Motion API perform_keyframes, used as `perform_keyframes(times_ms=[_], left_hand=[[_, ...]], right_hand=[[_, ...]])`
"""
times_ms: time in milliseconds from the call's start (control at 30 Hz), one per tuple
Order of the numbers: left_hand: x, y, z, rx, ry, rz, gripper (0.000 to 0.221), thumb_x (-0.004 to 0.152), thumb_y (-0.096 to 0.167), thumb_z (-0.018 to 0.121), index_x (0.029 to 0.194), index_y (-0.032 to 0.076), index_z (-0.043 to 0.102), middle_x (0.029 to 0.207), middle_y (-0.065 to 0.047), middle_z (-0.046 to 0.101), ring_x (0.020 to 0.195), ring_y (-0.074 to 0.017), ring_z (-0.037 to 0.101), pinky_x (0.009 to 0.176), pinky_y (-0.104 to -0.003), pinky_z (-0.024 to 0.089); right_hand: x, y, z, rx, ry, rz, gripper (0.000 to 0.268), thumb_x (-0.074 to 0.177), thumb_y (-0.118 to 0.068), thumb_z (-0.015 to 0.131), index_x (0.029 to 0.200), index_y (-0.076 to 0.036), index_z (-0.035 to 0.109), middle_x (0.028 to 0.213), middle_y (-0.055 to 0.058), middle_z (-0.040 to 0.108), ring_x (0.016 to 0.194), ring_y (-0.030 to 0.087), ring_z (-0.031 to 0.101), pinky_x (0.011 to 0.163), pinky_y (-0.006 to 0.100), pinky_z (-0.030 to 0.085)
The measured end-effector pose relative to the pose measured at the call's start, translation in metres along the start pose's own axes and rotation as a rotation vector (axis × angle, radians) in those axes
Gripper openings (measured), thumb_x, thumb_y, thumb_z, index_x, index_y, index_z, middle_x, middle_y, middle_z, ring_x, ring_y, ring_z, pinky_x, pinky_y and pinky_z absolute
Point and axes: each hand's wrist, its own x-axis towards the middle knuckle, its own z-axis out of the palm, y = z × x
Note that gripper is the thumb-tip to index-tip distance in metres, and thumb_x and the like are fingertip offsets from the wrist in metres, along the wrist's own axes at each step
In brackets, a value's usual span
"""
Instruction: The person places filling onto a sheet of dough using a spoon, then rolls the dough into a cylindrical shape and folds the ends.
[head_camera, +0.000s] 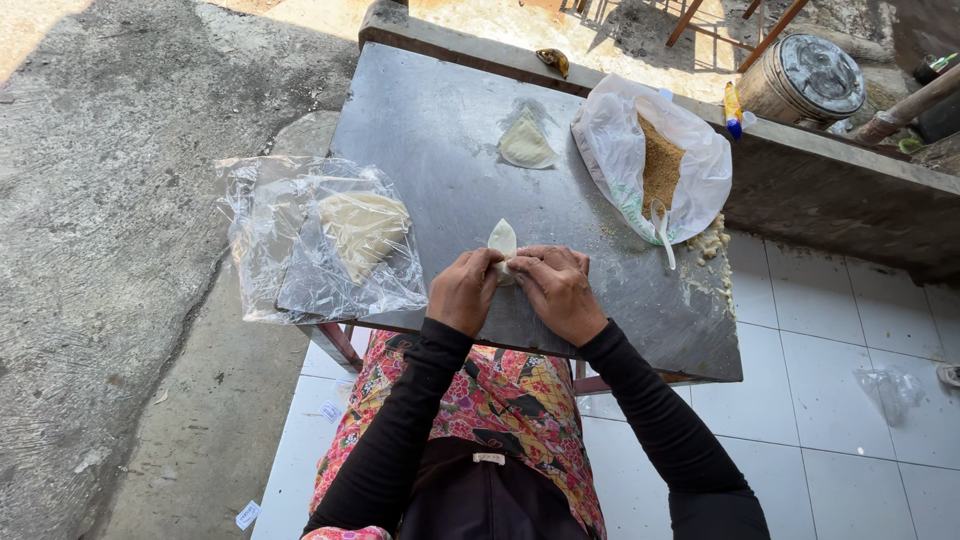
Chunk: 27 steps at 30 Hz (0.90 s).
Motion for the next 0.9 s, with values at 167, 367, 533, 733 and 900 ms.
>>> perform_keyframes(times_ms=[167, 367, 533, 733, 900], left_hand=[[0.0, -0.003, 0.002, 0.037, -0.014, 0.076, 0.016, 0.095, 0.013, 0.067, 0.109, 0.008, 0.071, 0.108, -0.01, 0.074, 0.091, -0.0286, 0.074, 0.078, -0.038, 0.059], [-0.001, 0.002, -0.001, 0.07, -0.036, 0.186, 0.021, 0.092, 0.014, 0.069, 0.109, 0.002, 0.07, 0.112, -0.015, 0.072, 0.096, -0.031, 0.072, 0.082, -0.039, 0.058], [-0.003, -0.002, 0.002, 0.093, -0.05, 0.206, 0.019, 0.097, 0.013, 0.066, 0.11, -0.001, 0.069, 0.114, -0.016, 0.07, 0.101, -0.0327, 0.07, 0.088, -0.04, 0.056], [-0.003, -0.004, 0.006, 0.113, -0.05, 0.207, 0.017, 0.098, 0.011, 0.065, 0.109, -0.002, 0.069, 0.113, -0.017, 0.068, 0.104, -0.0344, 0.068, 0.092, -0.041, 0.055], [-0.004, -0.003, 0.003, 0.079, -0.074, 0.21, 0.016, 0.093, 0.009, 0.066, 0.105, 0.0, 0.069, 0.113, -0.017, 0.066, 0.103, -0.034, 0.066, 0.089, -0.041, 0.054]], right_hand=[[0.006, 0.002, -0.014, -0.034, -0.047, -0.186, 0.032, 0.087, -0.015, 0.075, 0.119, -0.011, 0.072, 0.119, 0.007, 0.072, 0.114, 0.025, 0.063, 0.1, 0.039, 0.039], [0.007, 0.007, -0.012, -0.072, -0.024, -0.281, 0.029, 0.093, -0.006, 0.069, 0.122, -0.005, 0.07, 0.115, 0.008, 0.072, 0.108, 0.023, 0.068, 0.097, 0.038, 0.047], [0.009, 0.005, -0.012, -0.083, -0.009, -0.269, 0.027, 0.092, -0.005, 0.068, 0.119, -0.005, 0.069, 0.109, 0.008, 0.071, 0.104, 0.024, 0.068, 0.096, 0.04, 0.048], [0.012, 0.002, -0.013, -0.054, -0.005, -0.26, 0.03, 0.088, -0.012, 0.072, 0.116, -0.006, 0.068, 0.105, 0.01, 0.07, 0.1, 0.027, 0.066, 0.092, 0.04, 0.044], [0.005, -0.001, -0.009, -0.077, -0.011, -0.215, 0.027, 0.092, -0.008, 0.07, 0.12, -0.007, 0.068, 0.104, 0.006, 0.071, 0.103, 0.024, 0.068, 0.096, 0.039, 0.045]])
